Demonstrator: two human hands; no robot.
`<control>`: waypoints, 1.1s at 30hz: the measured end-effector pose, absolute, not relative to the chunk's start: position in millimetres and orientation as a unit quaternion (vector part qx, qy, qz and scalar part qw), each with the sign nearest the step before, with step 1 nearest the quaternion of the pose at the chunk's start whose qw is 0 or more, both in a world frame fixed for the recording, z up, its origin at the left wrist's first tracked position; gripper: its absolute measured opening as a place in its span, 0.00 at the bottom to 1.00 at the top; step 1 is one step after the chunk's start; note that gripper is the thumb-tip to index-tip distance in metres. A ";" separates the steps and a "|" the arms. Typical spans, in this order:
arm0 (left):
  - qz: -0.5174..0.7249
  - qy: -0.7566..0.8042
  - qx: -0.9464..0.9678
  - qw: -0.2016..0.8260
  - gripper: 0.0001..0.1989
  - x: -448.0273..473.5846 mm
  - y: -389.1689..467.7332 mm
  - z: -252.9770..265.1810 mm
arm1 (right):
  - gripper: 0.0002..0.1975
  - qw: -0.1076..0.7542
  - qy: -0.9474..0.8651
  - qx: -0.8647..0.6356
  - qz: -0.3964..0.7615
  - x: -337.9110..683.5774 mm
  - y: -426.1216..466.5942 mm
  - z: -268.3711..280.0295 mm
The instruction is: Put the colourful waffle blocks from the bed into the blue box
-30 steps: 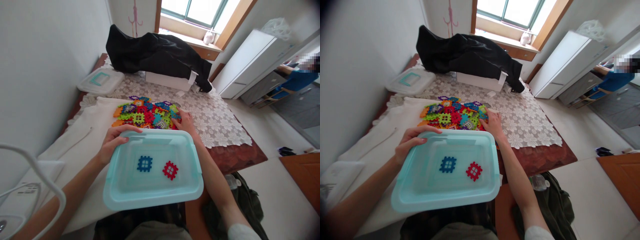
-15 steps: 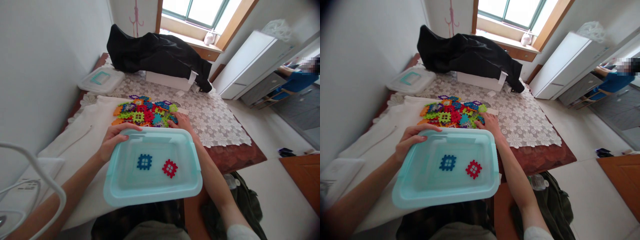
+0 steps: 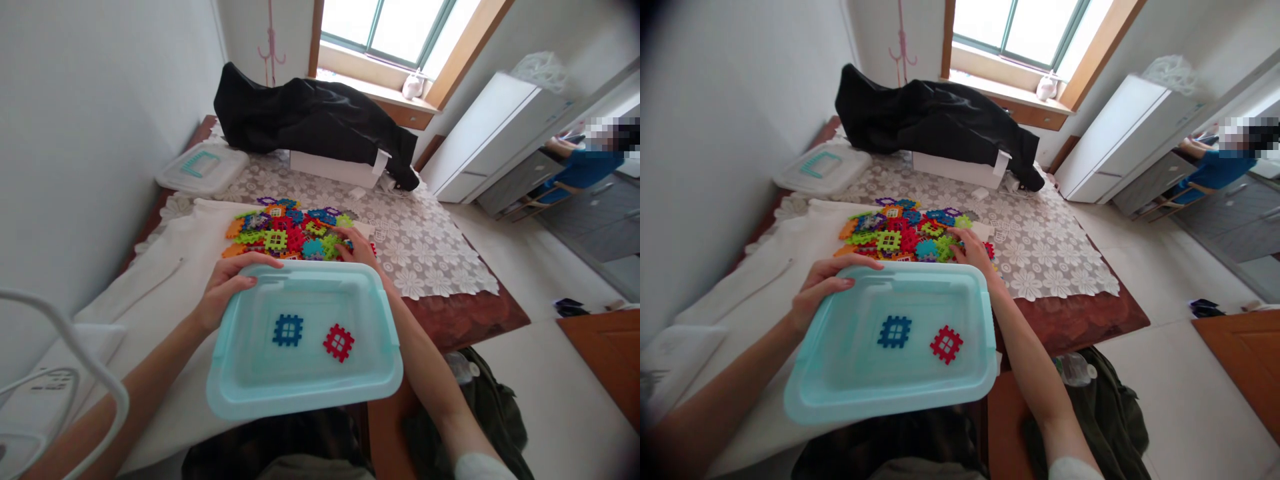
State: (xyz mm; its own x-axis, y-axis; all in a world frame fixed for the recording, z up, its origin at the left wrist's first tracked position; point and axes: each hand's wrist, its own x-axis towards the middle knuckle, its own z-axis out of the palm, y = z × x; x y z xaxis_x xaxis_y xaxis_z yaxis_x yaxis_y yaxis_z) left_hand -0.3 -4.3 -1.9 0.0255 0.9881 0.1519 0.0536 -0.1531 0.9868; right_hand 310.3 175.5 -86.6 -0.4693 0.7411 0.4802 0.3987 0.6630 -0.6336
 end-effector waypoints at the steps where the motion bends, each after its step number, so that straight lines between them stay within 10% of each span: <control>1: 0.516 0.468 0.556 0.454 0.17 -0.9 -4.5 -2.7 | 0.18 0.388 -0.829 -0.334 0.226 309.7 175.1 -86.4; 13: 0.518 0.456 0.553 0.467 0.16 -2.1 -4.5 -3.1 | 0.06 0.448 -0.769 -0.395 0.227 306.8 169.6 -65.0; 27: 0.532 0.465 0.534 0.465 0.17 2.1 -4.9 2.1 | 0.27 0.610 -0.555 -0.391 0.409 308.6 167.2 -52.3; 33: 0.536 0.467 0.524 0.469 0.16 3.6 -5.4 2.6 | 0.34 0.504 -0.656 -0.258 0.500 311.2 140.5 -31.9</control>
State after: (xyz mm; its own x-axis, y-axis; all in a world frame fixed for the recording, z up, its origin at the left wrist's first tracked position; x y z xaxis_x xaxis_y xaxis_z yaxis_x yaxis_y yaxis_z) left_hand 3.6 -5.4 2.6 -0.0114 0.9923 0.1236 -0.0124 -0.1238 0.9922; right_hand 311.2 140.5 -31.9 -0.3595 0.8420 0.4023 -0.1645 0.3672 -0.9155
